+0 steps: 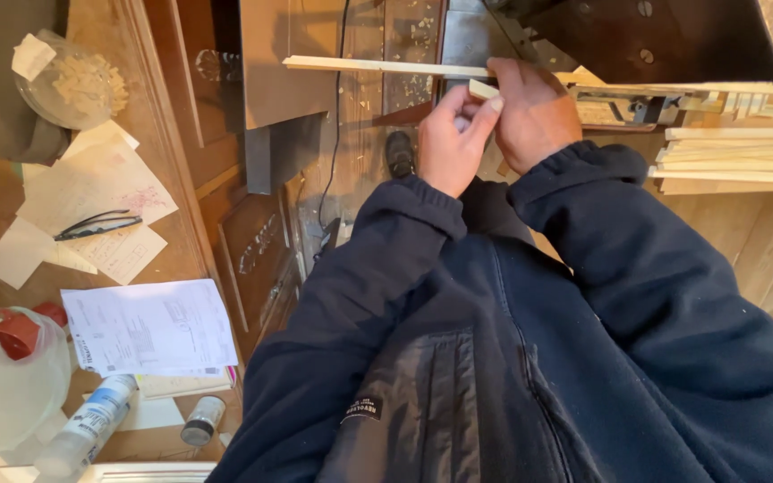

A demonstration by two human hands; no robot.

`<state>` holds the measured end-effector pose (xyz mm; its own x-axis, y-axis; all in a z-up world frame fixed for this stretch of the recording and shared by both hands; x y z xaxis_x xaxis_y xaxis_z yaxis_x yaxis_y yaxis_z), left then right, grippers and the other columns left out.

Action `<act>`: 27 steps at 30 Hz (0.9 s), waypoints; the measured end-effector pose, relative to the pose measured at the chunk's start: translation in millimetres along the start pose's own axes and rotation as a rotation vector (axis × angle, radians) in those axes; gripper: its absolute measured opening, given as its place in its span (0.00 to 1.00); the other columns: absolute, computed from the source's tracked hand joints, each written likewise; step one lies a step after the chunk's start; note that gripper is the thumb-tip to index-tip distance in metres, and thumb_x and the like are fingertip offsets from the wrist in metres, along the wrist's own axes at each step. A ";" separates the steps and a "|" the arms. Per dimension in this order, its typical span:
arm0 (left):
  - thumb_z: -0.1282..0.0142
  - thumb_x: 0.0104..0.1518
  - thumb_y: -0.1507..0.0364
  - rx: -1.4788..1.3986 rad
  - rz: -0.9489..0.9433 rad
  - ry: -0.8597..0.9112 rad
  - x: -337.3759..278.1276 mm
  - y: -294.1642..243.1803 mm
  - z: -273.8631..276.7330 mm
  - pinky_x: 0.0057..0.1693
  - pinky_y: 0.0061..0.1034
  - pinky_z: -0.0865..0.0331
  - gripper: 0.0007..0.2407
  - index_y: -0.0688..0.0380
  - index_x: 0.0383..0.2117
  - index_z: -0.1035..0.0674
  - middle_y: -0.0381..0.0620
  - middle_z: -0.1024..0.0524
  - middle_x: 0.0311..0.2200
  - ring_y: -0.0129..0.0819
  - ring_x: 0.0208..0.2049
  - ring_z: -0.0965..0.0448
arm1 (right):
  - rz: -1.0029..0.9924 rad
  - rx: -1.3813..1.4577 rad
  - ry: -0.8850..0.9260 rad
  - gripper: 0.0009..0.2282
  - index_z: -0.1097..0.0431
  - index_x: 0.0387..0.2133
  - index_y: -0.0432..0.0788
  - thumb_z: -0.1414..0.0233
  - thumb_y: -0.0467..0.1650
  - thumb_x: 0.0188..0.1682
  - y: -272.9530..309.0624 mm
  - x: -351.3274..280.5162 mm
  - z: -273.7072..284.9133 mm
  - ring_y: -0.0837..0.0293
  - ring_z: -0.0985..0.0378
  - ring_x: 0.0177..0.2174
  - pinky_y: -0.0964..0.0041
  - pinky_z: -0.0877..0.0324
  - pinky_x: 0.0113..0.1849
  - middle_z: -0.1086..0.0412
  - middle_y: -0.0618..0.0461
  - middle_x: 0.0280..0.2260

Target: Cutting wooden molding strips using a manual miter trimmer for picture framing.

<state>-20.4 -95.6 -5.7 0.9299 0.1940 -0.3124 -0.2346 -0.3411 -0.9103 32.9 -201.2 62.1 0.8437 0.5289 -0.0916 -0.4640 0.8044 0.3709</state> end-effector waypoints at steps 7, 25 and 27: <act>0.43 0.62 0.75 0.135 -0.092 -0.126 8.4 -17.7 5.0 0.39 0.22 0.28 0.06 0.65 0.41 0.21 0.41 0.20 0.30 0.22 0.29 0.24 | 0.034 0.072 -0.060 0.17 0.35 0.54 0.34 0.45 0.25 0.51 -9.1 -1.7 -6.2 0.34 0.26 0.46 0.46 0.30 0.48 0.28 0.35 0.47; 0.46 0.57 0.76 1.217 -0.523 0.110 67.6 -62.1 1.3 0.46 0.40 0.28 0.03 0.56 0.33 0.21 0.49 0.29 0.38 0.47 0.44 0.26 | -0.028 -0.010 -0.067 0.14 0.31 0.47 0.38 0.45 0.24 0.46 -8.1 0.6 0.3 0.36 0.25 0.43 0.49 0.28 0.43 0.28 0.38 0.44; 0.47 0.54 0.76 1.276 -0.532 0.116 79.3 -43.5 -3.7 0.46 0.40 0.28 0.05 0.55 0.33 0.18 0.47 0.27 0.37 0.47 0.43 0.26 | -0.084 -0.066 -0.022 0.11 0.31 0.46 0.40 0.48 0.25 0.49 -8.5 3.0 -2.0 0.37 0.23 0.43 0.48 0.28 0.43 0.28 0.39 0.43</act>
<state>64.6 -68.8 10.1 0.9915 -0.0637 0.1135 0.1158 0.8290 -0.5471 38.8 -206.0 56.9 0.8860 0.4531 -0.0989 -0.4074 0.8623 0.3008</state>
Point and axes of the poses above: each hand's wrist, its own x-axis towards the middle knuckle, its own z-axis out of the back of the hand, y = z × x, the point moved 4 cm from there along x, towards the middle knuckle
